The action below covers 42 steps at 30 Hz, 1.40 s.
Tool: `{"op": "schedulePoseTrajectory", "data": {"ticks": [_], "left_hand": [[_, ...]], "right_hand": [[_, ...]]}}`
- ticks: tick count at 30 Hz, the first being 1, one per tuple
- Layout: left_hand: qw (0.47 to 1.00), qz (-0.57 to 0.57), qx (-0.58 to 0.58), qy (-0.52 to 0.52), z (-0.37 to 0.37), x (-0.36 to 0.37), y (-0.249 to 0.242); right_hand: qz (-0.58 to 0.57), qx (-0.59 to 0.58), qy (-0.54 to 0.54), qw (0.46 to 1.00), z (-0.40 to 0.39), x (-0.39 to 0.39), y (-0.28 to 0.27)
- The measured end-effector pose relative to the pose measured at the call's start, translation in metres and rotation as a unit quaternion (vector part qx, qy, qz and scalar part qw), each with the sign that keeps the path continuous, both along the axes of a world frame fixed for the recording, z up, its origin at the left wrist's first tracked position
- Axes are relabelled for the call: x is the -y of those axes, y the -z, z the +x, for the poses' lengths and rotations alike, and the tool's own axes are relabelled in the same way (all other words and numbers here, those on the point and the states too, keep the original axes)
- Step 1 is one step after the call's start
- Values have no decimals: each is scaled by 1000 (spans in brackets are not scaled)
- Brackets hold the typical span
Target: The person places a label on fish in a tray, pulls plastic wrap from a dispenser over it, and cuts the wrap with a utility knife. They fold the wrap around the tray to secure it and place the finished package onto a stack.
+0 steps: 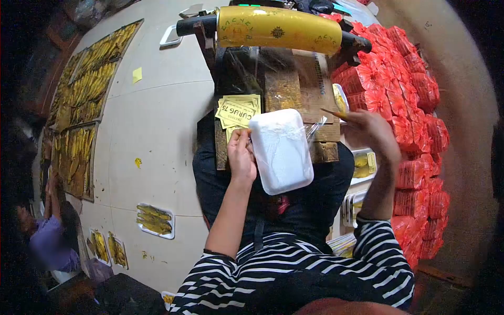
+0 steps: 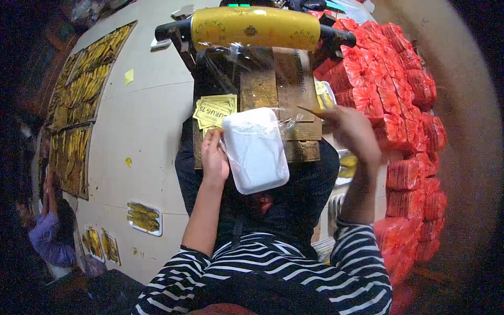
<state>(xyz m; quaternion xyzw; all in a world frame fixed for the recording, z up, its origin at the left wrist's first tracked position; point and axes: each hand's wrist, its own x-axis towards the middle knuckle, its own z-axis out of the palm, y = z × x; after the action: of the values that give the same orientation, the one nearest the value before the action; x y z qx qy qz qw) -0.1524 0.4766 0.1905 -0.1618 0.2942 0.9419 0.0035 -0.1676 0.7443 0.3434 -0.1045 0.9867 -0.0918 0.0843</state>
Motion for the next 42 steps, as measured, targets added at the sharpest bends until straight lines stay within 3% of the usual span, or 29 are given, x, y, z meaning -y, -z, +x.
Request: {"op": "schedulePoseTrajectory", "data": {"ticks": [1, 4, 5, 6, 7, 8, 11, 12, 15, 16, 19, 21, 23, 29, 31, 32, 33, 34, 35, 37, 40, 42], "left_hand": [[1000, 14, 0, -20, 0, -1, 3], [998, 30, 0, -48, 2, -5, 8], [998, 30, -3, -54, 1, -6, 9], [998, 15, -21, -49, 0, -7, 13], [998, 25, -13, -55, 1, -8, 10], [997, 33, -5, -63, 2, -8, 6], [997, 34, -20, -71, 1, -7, 7], [997, 32, -30, -67, 1, -8, 10], [1000, 16, -13, -9, 2, -6, 11], [1000, -17, 0, 2, 3, -6, 11], [995, -98, 12, 15, 7, -5, 10], [992, -128, -2, 3, 8, -2, 9], [987, -161, -27, -2, 6, 1, 6], [966, -248, -71, -7, 4, 0, 6], [961, -270, -65, 8, 1, 0, 1], [959, -276, -65, 15, 0, 0, 0], [956, -284, -65, 22, -1, 1, -1], [961, -267, -72, 30, -1, 3, 0], [947, -309, -90, 24, -1, 4, -3], [912, -388, -130, 5, -2, 5, -11], [910, -387, -147, -10, -2, 3, -32], [931, -334, -148, -16, 4, -5, -61]], "right_hand": [[-3, 48, 39, 998, 7, -19, -4], [-339, 51, 138, 929, 10, -45, 73], [-293, -43, 55, 954, 17, -30, 88], [-440, 39, 189, 877, 21, -5, 99], [-282, -104, 39, 953, 28, 15, 103], [-229, -197, 3, 953, 23, 17, 128], [-252, -241, 75, 934, 20, 45, 128], [-339, -191, 72, 918, 15, 51, 123], [-346, -185, 69, 917, 0, 68, 99], [-318, -246, 17, 916, -7, 76, 88], [-332, -144, -89, 928, -31, 96, 72], [-174, -302, -193, 917, -54, 104, 69], [-187, -297, -204, 914, -64, 106, 66], [-219, -268, -73, 935, -66, 72, 101], [-274, -252, -197, 907, -70, 89, 95], [-301, -181, -256, 901, -70, 103, 93], [-185, -215, -323, 903, -79, 119, 100], [-134, -167, -312, 926, -82, 138, 97], [-214, -217, -302, 903, -90, 157, 113], [-335, -56, -313, 887, -99, 177, 113], [-196, -214, -339, 895, -109, 163, 109], [-345, -261, -295, 852, -99, 117, 103]]}}
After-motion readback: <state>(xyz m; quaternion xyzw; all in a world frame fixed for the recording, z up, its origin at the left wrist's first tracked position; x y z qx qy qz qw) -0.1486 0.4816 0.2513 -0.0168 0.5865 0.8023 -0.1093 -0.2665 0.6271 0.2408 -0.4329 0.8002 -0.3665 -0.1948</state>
